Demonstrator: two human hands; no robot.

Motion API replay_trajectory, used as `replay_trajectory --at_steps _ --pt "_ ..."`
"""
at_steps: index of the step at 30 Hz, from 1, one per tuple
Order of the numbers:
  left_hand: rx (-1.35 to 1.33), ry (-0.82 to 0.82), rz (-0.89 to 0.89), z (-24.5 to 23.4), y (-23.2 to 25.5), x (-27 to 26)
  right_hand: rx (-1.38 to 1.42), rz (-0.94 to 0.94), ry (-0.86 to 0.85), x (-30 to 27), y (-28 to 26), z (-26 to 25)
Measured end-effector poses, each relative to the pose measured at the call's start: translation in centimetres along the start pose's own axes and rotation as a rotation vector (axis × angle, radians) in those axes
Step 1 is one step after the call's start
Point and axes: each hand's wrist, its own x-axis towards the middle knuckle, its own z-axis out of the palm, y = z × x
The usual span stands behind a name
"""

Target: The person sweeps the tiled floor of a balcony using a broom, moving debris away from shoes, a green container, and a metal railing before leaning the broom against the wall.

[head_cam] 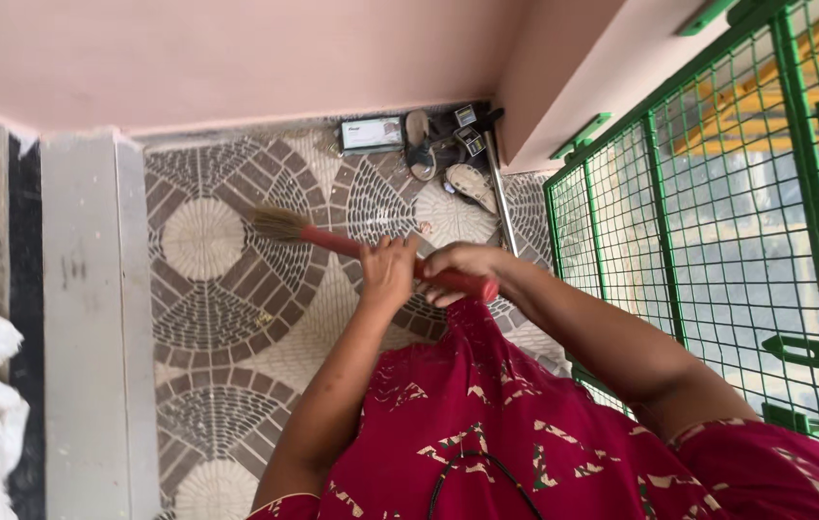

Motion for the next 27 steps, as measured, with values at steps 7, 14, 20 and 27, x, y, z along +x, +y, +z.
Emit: replay_trajectory --at_steps 7,14,20,27 --pt "0.025 -0.204 -0.234 1.0 -6.6 -5.4 -0.491 0.087 0.235 8.3 8.0 -0.7" --pt "-0.18 -0.202 -0.49 -2.4 -10.5 -13.0 -0.307 0.092 0.675 2.3 14.0 -10.6" --pt "-0.287 -0.334 -0.632 -0.7 -11.6 -17.2 -0.365 0.054 0.782 -3.8 15.5 -4.3" --pt "-0.352 -0.274 -0.618 -0.5 -12.0 -19.2 -0.497 0.169 0.448 -3.1 12.8 3.9"
